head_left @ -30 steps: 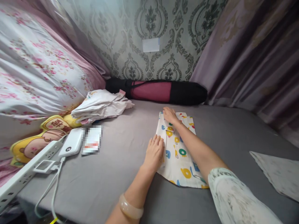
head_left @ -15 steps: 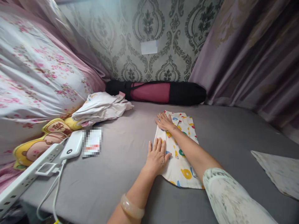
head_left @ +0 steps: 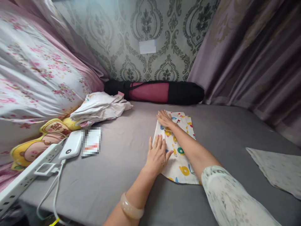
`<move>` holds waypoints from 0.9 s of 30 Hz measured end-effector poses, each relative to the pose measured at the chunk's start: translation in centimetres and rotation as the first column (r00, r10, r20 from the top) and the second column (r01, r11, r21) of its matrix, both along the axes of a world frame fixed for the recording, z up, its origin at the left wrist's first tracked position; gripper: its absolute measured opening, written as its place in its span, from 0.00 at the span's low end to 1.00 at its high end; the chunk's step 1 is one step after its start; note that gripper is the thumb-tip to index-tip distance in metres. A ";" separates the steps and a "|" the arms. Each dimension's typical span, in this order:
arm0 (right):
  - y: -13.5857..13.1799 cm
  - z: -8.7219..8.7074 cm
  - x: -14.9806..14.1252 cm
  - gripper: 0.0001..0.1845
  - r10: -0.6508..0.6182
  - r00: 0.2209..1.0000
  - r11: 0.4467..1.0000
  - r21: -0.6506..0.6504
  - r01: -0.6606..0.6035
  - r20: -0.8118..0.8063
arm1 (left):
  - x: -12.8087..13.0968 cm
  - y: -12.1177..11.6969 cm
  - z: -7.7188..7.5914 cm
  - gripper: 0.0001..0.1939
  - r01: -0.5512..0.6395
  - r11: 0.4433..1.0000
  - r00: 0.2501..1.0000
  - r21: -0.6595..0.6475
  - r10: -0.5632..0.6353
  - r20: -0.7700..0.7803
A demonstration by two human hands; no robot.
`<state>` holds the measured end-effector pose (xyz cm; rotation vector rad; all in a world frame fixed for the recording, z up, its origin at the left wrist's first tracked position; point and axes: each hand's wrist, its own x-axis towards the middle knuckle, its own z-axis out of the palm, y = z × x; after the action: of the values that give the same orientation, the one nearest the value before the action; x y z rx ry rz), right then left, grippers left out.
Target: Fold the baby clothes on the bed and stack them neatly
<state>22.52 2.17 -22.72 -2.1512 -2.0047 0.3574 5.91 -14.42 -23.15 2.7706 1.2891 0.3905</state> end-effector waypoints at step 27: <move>-3.6 0.1 3.0 0.33 -0.174 0.981 0.984 0.048 0.170 0.082 | 0.8 -1.6 -0.6 0.43 -0.012 0.994 0.999 -0.113 0.007 -0.042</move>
<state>25.51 -1.44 -22.58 -2.3300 -1.8327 0.1997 6.71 -15.98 -23.74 2.6933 1.2913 0.2530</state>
